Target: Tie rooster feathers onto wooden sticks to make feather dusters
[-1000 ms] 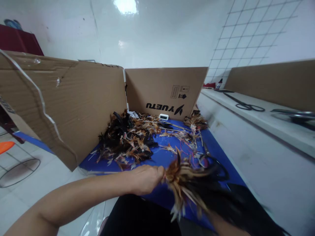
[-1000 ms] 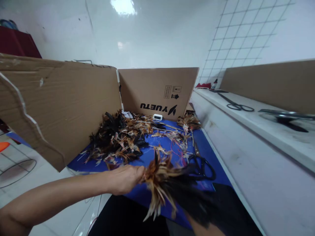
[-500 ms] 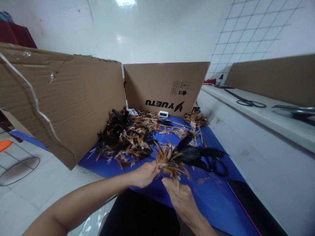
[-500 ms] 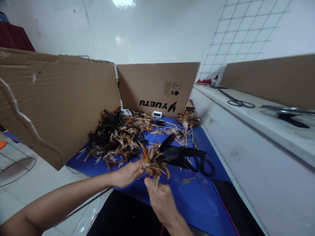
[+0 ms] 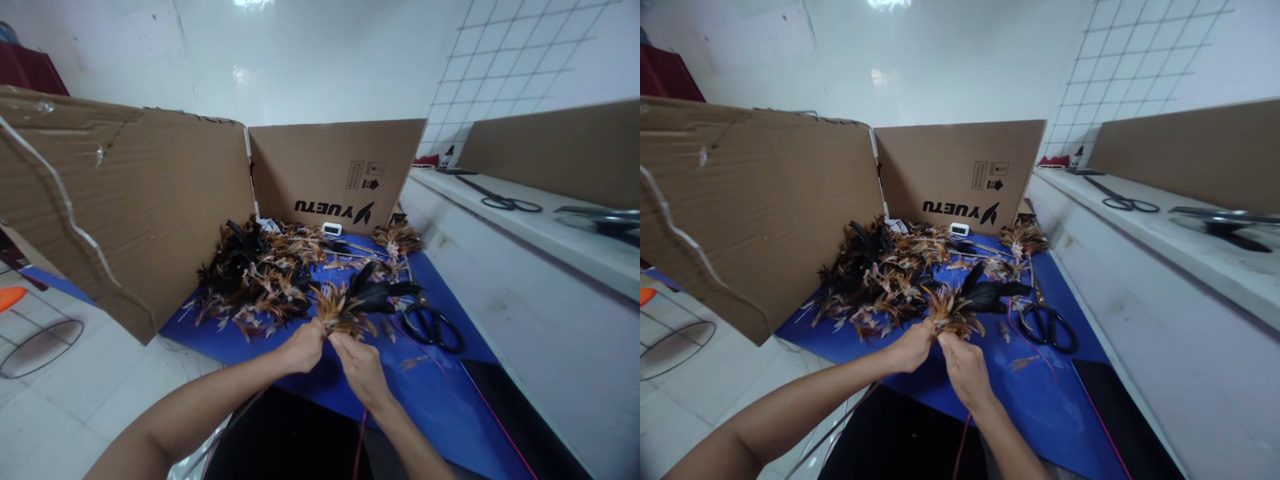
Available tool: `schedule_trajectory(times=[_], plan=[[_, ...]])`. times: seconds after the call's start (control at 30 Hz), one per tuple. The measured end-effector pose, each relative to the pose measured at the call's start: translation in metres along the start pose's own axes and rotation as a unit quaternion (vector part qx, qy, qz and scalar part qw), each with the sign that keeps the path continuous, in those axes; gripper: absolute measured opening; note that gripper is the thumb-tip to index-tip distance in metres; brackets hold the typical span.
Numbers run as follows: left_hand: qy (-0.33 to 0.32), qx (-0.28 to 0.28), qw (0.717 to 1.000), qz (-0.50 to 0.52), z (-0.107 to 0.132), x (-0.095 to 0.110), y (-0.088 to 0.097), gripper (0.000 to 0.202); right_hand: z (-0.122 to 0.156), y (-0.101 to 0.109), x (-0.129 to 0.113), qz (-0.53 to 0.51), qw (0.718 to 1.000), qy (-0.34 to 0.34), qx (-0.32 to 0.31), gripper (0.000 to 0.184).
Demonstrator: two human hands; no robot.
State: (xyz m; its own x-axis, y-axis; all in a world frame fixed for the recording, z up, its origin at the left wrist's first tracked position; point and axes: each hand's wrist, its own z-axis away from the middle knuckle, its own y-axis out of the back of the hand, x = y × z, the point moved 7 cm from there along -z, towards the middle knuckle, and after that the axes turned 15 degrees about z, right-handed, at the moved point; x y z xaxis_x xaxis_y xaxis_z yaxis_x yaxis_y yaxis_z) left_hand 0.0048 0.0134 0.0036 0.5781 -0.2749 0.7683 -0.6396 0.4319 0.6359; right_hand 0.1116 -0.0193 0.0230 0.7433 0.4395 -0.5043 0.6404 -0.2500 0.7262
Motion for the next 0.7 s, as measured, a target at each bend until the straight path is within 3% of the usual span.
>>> schedule_trajectory(times=[0.27,0.57,0.7], plan=[[0.053,0.04,0.991,-0.112,-0.024,-0.007,-0.002,0.025,-0.03,-0.014,0.016,0.119,0.993,0.023,0.006,0.034],[0.074,0.08,0.985,-0.137,-0.037,-0.004,-0.005,0.028,-0.037,-0.017,0.034,0.111,0.994,-0.006,0.001,0.033],[0.049,0.101,0.986,-0.12,-0.034,0.006,-0.002,0.031,-0.036,-0.014,0.036,0.097,0.995,-0.014,0.008,0.032]])
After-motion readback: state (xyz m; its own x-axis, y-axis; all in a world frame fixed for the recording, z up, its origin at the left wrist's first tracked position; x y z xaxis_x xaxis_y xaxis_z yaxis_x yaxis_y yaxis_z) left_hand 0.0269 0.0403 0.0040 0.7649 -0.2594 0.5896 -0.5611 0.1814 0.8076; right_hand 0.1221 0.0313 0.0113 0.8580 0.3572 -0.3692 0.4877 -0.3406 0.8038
